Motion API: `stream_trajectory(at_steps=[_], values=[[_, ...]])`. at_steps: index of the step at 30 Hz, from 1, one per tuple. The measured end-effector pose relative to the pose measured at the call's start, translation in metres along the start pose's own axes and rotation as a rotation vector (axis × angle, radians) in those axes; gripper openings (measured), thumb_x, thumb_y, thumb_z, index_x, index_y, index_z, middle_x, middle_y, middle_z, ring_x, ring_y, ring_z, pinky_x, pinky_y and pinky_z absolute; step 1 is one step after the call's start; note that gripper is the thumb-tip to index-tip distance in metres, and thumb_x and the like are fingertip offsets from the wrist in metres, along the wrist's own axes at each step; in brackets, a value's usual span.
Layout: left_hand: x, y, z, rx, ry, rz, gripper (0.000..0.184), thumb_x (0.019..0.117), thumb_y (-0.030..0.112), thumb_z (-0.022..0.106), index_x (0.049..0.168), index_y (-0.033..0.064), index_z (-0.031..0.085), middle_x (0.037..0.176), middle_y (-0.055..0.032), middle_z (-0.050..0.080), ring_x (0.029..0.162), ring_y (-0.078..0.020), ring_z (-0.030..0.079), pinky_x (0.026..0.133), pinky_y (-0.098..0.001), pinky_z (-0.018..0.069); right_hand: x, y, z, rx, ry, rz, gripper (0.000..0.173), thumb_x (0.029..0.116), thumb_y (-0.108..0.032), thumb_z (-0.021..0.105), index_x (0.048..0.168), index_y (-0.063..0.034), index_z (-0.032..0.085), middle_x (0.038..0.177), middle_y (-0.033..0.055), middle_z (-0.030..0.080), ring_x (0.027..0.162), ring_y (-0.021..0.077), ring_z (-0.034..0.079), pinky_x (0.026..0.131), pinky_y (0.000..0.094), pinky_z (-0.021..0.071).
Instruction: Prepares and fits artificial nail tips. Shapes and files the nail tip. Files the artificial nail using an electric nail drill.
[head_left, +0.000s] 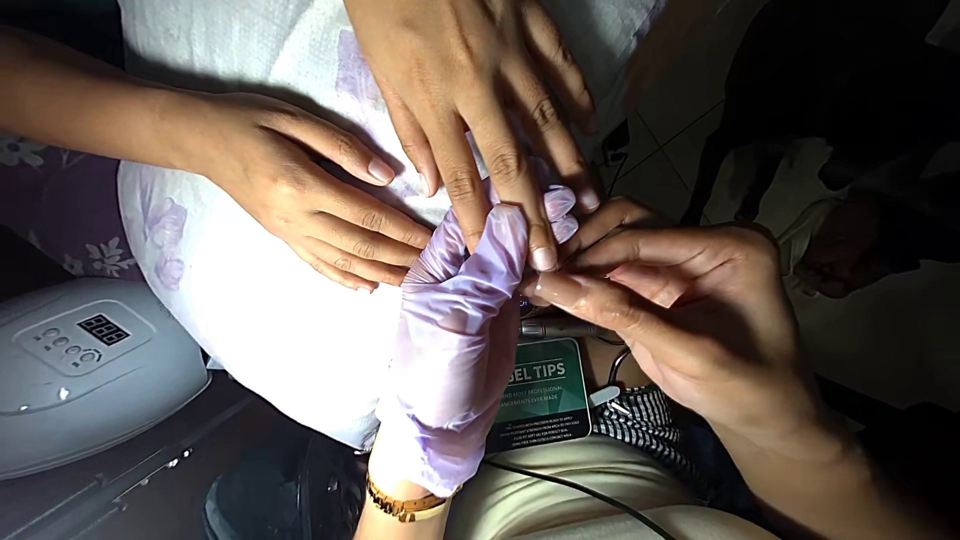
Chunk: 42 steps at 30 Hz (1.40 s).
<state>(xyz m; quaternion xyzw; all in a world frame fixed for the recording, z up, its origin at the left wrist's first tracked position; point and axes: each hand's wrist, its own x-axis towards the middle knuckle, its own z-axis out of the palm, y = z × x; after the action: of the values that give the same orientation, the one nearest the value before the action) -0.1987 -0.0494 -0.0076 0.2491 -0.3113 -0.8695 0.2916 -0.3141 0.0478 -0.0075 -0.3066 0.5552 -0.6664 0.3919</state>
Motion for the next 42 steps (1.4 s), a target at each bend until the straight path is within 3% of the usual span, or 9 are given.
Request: stream_trajectory(at_steps=[7, 15, 23, 26, 29, 32, 35, 37, 42], values=[[-0.003, 0.004, 0.007, 0.048, 0.08, -0.066, 0.018, 0.1056, 0.018, 0.052, 0.101, 0.0109, 0.068, 0.082, -0.0008, 0.065, 0.073, -0.0058, 0.064, 0.067, -0.0211, 0.0565, 0.005, 0.003, -0.012, 0.114, -0.104, 0.079, 0.004, 0.0924, -0.003, 0.072, 0.093, -0.0036, 0.075, 0.101, 0.0045, 0.07, 0.09, 0.0144, 0.071, 0.079, 0.03, 0.065], [-0.006, 0.008, 0.008, 0.096, 0.098, -0.106, 0.018, 0.1058, 0.022, 0.052, 0.097, 0.0159, 0.066, 0.074, 0.0025, 0.061, 0.062, -0.0014, 0.058, 0.054, -0.0149, 0.0496, 0.006, 0.005, -0.013, 0.249, -0.117, 0.147, 0.006, 0.094, -0.002, 0.07, 0.095, -0.0022, 0.075, 0.097, 0.0067, 0.072, 0.087, 0.0143, 0.073, 0.08, 0.0305, 0.0649], [-0.002, 0.001, -0.002, -0.035, 0.009, -0.064, 0.022, 0.1076, 0.016, 0.046, 0.11, 0.009, 0.067, 0.102, -0.0048, 0.07, 0.096, -0.0118, 0.069, 0.086, -0.0278, 0.058, 0.001, 0.0, -0.001, -0.012, -0.015, 0.003, 0.002, 0.0894, -0.002, 0.075, 0.09, -0.0025, 0.073, 0.097, 0.0036, 0.068, 0.087, 0.012, 0.07, 0.076, 0.0254, 0.0643], [-0.003, 0.002, 0.001, 0.022, 0.034, -0.04, 0.022, 0.1081, 0.018, 0.047, 0.11, 0.0104, 0.067, 0.1, -0.0023, 0.072, 0.093, -0.0078, 0.07, 0.081, -0.0222, 0.0577, 0.001, 0.001, 0.001, -0.017, 0.001, -0.002, 0.004, 0.0877, 0.001, 0.075, 0.089, -0.0014, 0.073, 0.097, 0.0038, 0.067, 0.087, 0.0113, 0.07, 0.075, 0.0246, 0.0641], [-0.003, 0.001, 0.001, -0.024, 0.033, -0.038, 0.024, 0.1077, 0.015, 0.044, 0.114, 0.0069, 0.066, 0.111, -0.0086, 0.072, 0.107, -0.0167, 0.069, 0.095, -0.0333, 0.0564, 0.0, 0.002, 0.002, -0.03, 0.004, 0.007, 0.003, 0.0877, 0.001, 0.075, 0.089, -0.001, 0.073, 0.097, 0.0041, 0.067, 0.085, 0.0107, 0.069, 0.074, 0.0239, 0.0642], [-0.004, -0.001, 0.0, 0.021, 0.027, -0.012, 0.023, 0.1074, 0.019, 0.047, 0.113, 0.008, 0.066, 0.105, -0.0063, 0.07, 0.1, -0.0141, 0.069, 0.089, -0.0307, 0.0578, -0.001, 0.002, -0.001, -0.094, -0.025, -0.01, 0.003, 0.0903, -0.003, 0.074, 0.092, -0.0014, 0.074, 0.098, 0.0027, 0.068, 0.085, 0.0091, 0.069, 0.072, 0.0222, 0.0635], [-0.016, -0.004, -0.002, 0.104, 0.025, -0.03, 0.022, 0.1053, 0.024, 0.053, 0.116, 0.0106, 0.065, 0.093, -0.0015, 0.066, 0.083, -0.0087, 0.065, 0.075, -0.0247, 0.0569, -0.006, -0.003, -0.008, -0.069, -0.115, 0.009, 0.007, 0.0964, -0.003, 0.068, 0.101, 0.0007, 0.069, 0.093, 0.0062, 0.072, 0.079, 0.0153, 0.074, 0.07, 0.0288, 0.0671], [-0.03, -0.011, -0.006, 0.084, -0.011, -0.072, 0.027, 0.1024, 0.022, 0.058, 0.121, 0.0054, 0.068, 0.091, -0.0069, 0.069, 0.079, -0.0119, 0.067, 0.075, -0.0289, 0.0588, -0.013, -0.009, -0.014, -0.171, -0.179, 0.004, 0.006, 0.0993, -0.006, 0.065, 0.102, -0.001, 0.066, 0.083, 0.0028, 0.074, 0.072, 0.0124, 0.074, 0.065, 0.0255, 0.0659], [-0.056, -0.024, -0.012, 0.091, 0.069, -0.029, 0.024, 0.1005, 0.017, 0.06, 0.112, 0.0012, 0.074, 0.108, -0.0119, 0.073, 0.102, -0.017, 0.07, 0.092, -0.033, 0.0567, -0.022, -0.016, -0.017, -0.541, -0.25, -0.165, 0.005, 0.0928, -0.01, 0.07, 0.092, -0.0047, 0.072, 0.076, -0.0059, 0.071, 0.067, -0.0038, 0.066, 0.059, 0.011, 0.0561]])
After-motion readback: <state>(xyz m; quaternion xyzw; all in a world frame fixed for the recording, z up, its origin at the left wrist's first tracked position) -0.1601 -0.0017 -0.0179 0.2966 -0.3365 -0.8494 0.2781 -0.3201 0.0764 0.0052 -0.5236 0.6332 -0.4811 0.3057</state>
